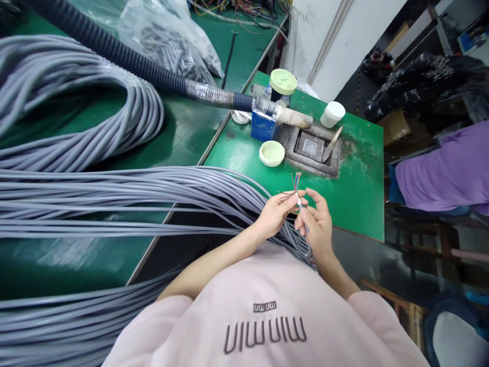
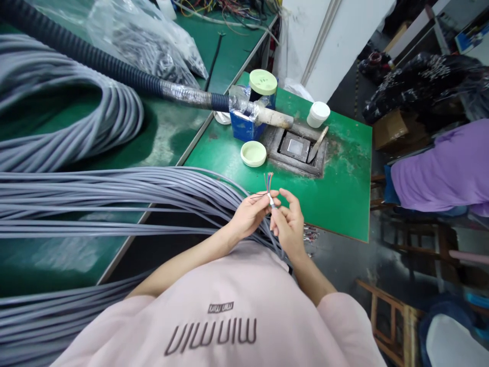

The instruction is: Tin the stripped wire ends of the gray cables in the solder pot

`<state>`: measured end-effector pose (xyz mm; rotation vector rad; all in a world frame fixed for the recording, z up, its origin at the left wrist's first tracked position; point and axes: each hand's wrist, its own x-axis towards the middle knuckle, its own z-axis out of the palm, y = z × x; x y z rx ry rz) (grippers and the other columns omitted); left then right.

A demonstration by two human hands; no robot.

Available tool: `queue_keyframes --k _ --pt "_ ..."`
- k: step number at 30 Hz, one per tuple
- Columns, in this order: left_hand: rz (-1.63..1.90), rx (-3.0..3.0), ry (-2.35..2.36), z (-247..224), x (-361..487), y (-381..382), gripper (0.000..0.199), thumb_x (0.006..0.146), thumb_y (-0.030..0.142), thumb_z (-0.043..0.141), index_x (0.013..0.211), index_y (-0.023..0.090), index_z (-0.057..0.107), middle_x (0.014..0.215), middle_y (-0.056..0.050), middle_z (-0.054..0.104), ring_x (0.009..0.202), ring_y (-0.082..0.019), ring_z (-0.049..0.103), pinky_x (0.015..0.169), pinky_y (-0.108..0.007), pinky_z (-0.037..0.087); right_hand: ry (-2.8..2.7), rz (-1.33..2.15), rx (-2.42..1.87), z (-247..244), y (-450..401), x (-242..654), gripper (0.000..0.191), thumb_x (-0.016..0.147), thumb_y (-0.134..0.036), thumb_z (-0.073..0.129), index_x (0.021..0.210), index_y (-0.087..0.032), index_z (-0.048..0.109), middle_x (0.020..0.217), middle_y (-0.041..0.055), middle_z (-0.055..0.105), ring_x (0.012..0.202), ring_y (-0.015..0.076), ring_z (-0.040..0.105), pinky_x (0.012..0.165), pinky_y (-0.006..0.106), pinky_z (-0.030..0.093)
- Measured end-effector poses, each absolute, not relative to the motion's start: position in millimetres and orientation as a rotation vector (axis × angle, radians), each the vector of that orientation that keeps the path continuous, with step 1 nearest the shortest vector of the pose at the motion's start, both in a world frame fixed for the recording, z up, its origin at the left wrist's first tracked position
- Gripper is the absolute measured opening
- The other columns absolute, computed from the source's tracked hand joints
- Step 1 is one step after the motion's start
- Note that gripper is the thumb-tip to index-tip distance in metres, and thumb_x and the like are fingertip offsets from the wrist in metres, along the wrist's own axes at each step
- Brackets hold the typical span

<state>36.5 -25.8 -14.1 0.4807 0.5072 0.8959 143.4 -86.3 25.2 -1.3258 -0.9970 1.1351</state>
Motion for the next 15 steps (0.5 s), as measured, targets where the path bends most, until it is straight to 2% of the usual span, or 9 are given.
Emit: queue_keyframes --k 3,7,11,15 --pt "0.859 0.496 0.47 -9.7 30.4 -28.6 0.036 0.074 0.043 0.077 0.094 0.014 0.074 0.077 -0.004 0.07 0.061 -0.013 0.061 0.061 -0.026 0.049 -1.099 1.169 -1.395 21.5 -84.8 152.4 0.039 0.089 -0.031 0.059 0.127 -0.026 0.051 0.054 -0.0088 0.056 0.04 0.0084 0.044 0.041 0.02 0.035" --pt "0.825 0.648 0.521 -14.3 21.5 -31.3 0.032 0.075 0.043 0.076 0.086 0.012 0.075 0.073 -0.005 0.071 0.069 -0.015 0.063 0.078 -0.029 0.049 -1.27 1.018 -1.52 22.7 -73.6 174.9 0.019 0.087 -0.032 0.061 0.098 -0.021 0.071 0.055 -0.0046 0.057 0.051 0.0111 0.053 0.053 0.024 0.044" --pt "0.762 0.804 0.483 -21.3 19.4 -36.6 0.034 0.078 0.046 0.073 0.072 0.013 0.074 0.074 -0.007 0.07 0.073 -0.016 0.061 0.081 -0.029 0.044 -1.37 0.983 -1.537 29.5 -63.1 176.3 0.013 0.082 -0.031 0.067 0.086 -0.021 0.075 0.067 -0.0002 0.064 0.063 0.0141 0.06 0.064 0.028 0.049" --pt "0.72 0.808 0.447 -23.0 19.2 -40.6 0.034 0.077 0.047 0.074 0.073 0.013 0.075 0.073 -0.007 0.07 0.079 -0.018 0.061 0.084 -0.03 0.043 -1.198 1.17 -1.426 31.9 -58.6 162.0 0.021 0.081 -0.034 0.069 0.066 -0.019 0.071 0.053 -0.0019 0.057 0.046 0.0119 0.054 0.049 0.026 0.044"
